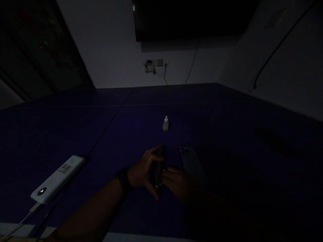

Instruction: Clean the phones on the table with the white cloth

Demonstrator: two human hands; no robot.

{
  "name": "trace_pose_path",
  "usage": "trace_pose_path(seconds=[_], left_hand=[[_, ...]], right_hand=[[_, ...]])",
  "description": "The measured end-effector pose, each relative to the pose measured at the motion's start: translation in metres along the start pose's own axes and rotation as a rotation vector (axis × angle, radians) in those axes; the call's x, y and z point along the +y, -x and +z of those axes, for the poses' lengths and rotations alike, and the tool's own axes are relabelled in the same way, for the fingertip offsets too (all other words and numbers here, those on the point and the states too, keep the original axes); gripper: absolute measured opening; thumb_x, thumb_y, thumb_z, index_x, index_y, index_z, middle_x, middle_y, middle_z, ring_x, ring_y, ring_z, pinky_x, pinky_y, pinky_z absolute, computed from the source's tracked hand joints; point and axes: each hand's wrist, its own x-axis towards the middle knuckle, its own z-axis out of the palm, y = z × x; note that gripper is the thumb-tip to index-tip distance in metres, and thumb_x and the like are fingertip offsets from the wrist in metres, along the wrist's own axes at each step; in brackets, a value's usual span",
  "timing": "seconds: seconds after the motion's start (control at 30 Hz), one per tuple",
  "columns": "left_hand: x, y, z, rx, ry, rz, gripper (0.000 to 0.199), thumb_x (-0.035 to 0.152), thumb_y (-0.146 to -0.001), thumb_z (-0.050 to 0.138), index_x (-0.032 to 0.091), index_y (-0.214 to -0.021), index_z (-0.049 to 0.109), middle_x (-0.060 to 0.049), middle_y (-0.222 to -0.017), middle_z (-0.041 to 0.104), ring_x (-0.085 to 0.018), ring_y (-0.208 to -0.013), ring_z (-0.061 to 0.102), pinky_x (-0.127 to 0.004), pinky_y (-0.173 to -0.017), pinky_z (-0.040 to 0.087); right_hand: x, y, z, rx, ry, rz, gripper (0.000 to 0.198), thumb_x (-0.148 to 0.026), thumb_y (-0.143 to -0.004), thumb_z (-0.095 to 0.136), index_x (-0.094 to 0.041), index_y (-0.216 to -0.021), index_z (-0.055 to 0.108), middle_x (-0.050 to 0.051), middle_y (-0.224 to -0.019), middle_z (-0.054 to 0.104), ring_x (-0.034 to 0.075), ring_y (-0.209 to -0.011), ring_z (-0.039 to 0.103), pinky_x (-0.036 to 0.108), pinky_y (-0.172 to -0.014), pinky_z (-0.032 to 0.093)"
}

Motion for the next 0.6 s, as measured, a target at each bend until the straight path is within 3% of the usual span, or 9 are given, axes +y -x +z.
trace_pose_path(seconds=[0.17, 0.23, 0.4, 0.6], left_hand=[[-0.001, 0.000, 0.000, -0.027, -0.008, 0.039, 0.130, 0.073, -0.032, 0.090, 0.027, -0.140, 0.035, -0.024, -0.162, 0.017, -0.050, -0.148, 0.023, -0.067, -0.114, 0.033], [0.001, 0.000, 0.000, -0.032, -0.002, 0.041, 0.130, 0.073, -0.033, 0.091, 0.028, -0.140, 0.034, -0.023, -0.162, 0.019, -0.049, -0.147, 0.026, -0.067, -0.113, 0.034], [0.004, -0.002, -0.001, -0.039, 0.013, 0.051, 0.128, 0.071, -0.035, 0.092, 0.028, -0.140, 0.033, -0.022, -0.157, 0.024, -0.049, -0.145, 0.028, -0.068, -0.113, 0.035], [0.002, -0.005, 0.001, -0.046, 0.073, 0.088, 0.128, 0.069, -0.036, 0.094, 0.030, -0.141, 0.031, -0.018, -0.155, 0.028, -0.047, -0.148, 0.024, -0.065, -0.115, 0.033]], right_hand=[[-0.007, 0.006, 0.000, -0.023, -0.209, -0.137, 0.021, -0.012, -0.101, 0.048, -0.017, -0.101, 0.068, 0.005, -0.097, 0.074, 0.016, -0.087, 0.067, 0.028, -0.080, 0.054], [-0.001, 0.004, -0.005, -0.016, -0.205, -0.102, 0.021, -0.012, -0.101, 0.048, -0.018, -0.100, 0.068, 0.005, -0.097, 0.074, 0.016, -0.086, 0.067, 0.029, -0.079, 0.054], [0.024, -0.003, -0.013, 0.057, -0.111, 0.151, 0.021, -0.010, -0.100, 0.047, -0.017, -0.101, 0.067, 0.008, -0.097, 0.070, 0.019, -0.089, 0.067, 0.031, -0.078, 0.055], [0.034, -0.007, -0.003, 0.021, 0.005, 0.081, 0.022, -0.009, -0.099, 0.047, -0.016, -0.101, 0.068, 0.008, -0.101, 0.071, 0.019, -0.089, 0.064, 0.031, -0.079, 0.055]])
